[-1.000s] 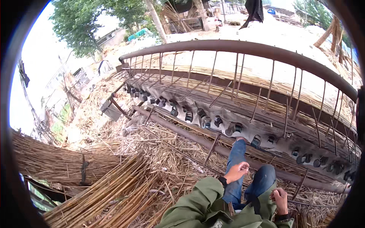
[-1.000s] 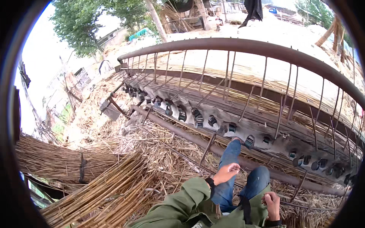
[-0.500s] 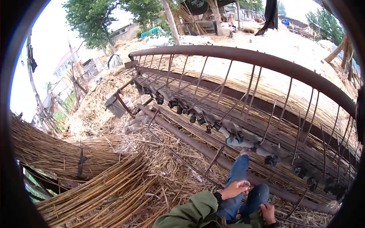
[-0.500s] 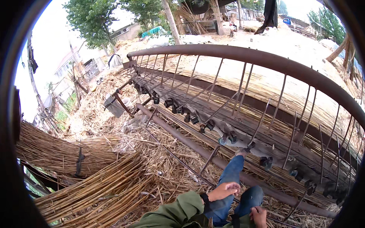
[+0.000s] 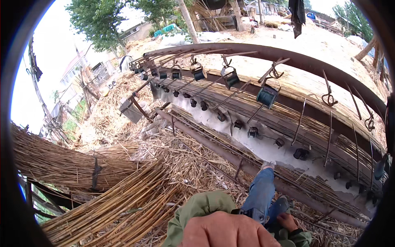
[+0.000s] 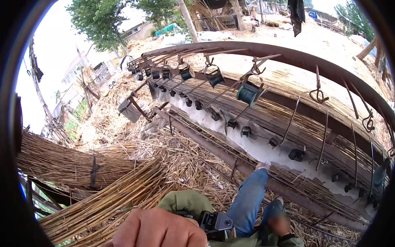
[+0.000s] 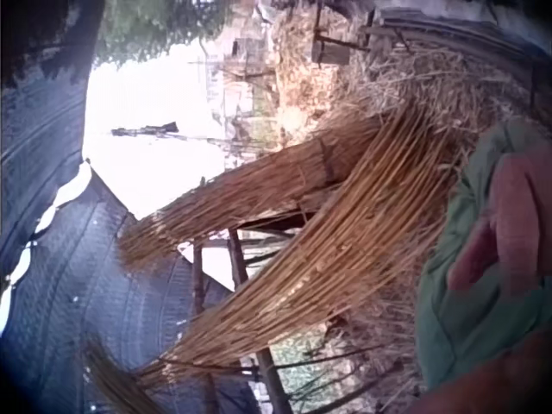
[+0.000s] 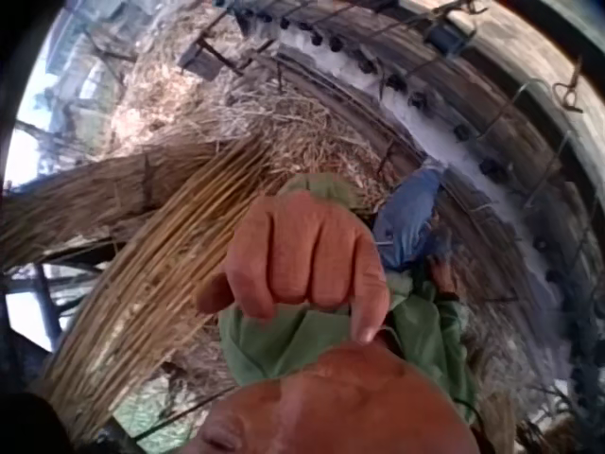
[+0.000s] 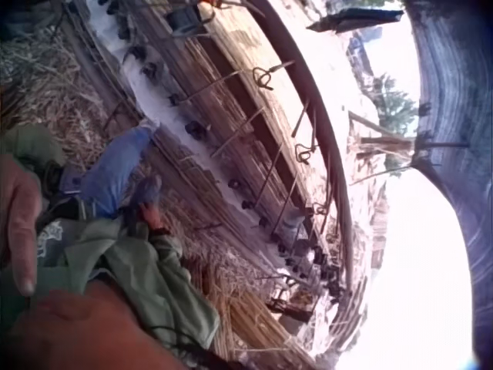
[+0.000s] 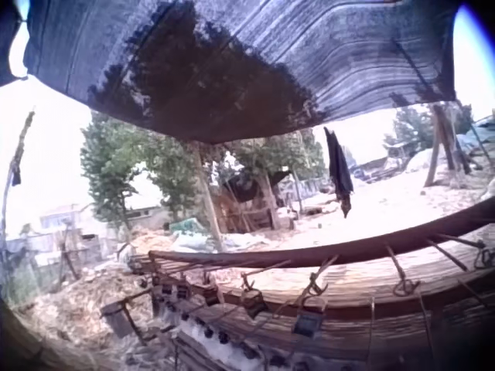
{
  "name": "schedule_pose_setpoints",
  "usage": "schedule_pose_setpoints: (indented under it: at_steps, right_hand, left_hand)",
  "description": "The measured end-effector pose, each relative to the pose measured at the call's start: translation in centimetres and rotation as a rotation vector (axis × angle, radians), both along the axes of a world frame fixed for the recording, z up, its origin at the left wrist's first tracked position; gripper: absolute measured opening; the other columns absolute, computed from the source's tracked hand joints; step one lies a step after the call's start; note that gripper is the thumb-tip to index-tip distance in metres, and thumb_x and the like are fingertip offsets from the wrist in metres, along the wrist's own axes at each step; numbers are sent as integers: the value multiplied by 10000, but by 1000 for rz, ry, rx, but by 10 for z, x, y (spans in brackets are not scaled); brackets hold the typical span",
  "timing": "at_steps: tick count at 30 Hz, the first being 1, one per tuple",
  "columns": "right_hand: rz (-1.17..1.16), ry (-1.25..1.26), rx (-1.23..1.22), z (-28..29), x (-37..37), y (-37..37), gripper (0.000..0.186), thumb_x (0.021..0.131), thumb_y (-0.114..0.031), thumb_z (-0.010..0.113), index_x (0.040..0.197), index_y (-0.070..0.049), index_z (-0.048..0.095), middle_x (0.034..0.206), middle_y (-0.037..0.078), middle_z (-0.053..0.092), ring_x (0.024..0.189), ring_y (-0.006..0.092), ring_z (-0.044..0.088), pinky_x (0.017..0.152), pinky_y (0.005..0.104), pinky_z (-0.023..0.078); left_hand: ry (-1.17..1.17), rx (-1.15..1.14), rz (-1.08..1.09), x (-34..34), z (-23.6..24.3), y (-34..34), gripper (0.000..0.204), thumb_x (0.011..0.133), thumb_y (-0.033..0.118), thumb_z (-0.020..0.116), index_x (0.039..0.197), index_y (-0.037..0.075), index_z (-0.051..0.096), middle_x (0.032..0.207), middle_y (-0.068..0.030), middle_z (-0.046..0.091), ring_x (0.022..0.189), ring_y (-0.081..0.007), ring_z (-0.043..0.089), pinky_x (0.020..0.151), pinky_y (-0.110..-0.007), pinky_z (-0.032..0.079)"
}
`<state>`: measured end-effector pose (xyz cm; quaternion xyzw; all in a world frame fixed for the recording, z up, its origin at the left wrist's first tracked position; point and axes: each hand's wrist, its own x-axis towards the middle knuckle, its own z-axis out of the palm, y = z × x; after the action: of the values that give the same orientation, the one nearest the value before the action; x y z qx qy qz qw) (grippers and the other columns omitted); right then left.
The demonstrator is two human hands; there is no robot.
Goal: The recorder is operating a large weaving machine, feeding dried reeds into the mechanism and managing the tension wires to weave a mat.
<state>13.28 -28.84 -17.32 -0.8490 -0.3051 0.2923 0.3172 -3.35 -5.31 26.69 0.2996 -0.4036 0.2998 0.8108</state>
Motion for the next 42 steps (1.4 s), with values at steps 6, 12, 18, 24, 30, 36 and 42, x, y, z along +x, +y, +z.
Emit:
schedule_pose_setpoints:
  at_steps: [6, 12, 18, 24, 30, 36, 42]
  right_hand:
    - [98, 1, 9, 1, -17, -1, 250, 816, -292, 591, 923, -71, 640, 827, 165, 631, 768, 344, 613, 689, 402, 483]
    - [35, -99, 110, 15, -24, -15, 266, 807, -333, 588, 894, -85, 627, 821, 161, 632, 765, 354, 608, 683, 417, 487]
    - [-79, -143, 127, 23, -31, -34, 231, 793, -301, 609, 862, -83, 640, 799, 152, 638, 755, 350, 609, 678, 415, 487]
    - [-42, -126, 48, 29, -32, -29, 245, 789, -305, 605, 855, -72, 639, 802, 160, 638, 763, 356, 608, 690, 421, 484]
    - [-42, -117, -13, 27, -30, -27, 262, 787, -316, 593, 859, -68, 638, 810, 165, 639, 768, 354, 610, 702, 433, 484]
    - [-47, -159, -33, 31, -32, -30, 269, 790, -332, 595, 889, -86, 640, 825, 159, 642, 778, 349, 613, 713, 431, 489]
    - [-31, -135, -97, 28, -36, -26, 289, 807, -358, 574, 919, -102, 644, 843, 158, 645, 791, 352, 615, 735, 437, 487]
  left_hand:
    - [165, 27, -235, -11, 14, -18, 377, 933, 328, 486, 675, 61, 548, 566, -43, 384, 526, -212, 423, 731, -572, 458]
    - [336, -199, -526, -5, 23, -33, 384, 940, 332, 471, 682, 55, 538, 533, -21, 368, 489, -164, 418, 785, -649, 426]
    - [87, -251, -685, 24, 4, -50, 392, 940, 333, 470, 665, 60, 529, 514, -21, 357, 456, -146, 396, 618, -521, 494]
    - [-56, -272, -327, 19, 3, -61, 447, 933, 246, 463, 530, 57, 500, 499, -35, 386, 438, -166, 425, 599, -428, 524]
    - [-137, -39, -166, 24, -5, -46, 432, 927, 169, 406, 517, 66, 496, 505, -26, 401, 454, -172, 468, 666, -400, 524]
    - [147, 7, -424, 20, 6, -37, 449, 947, 239, 414, 535, 80, 490, 518, -15, 412, 475, -161, 479, 656, -437, 499]
    - [211, -212, -794, 32, 12, -40, 484, 954, 338, 432, 556, 68, 493, 489, -18, 386, 424, -146, 445, 552, -453, 473]
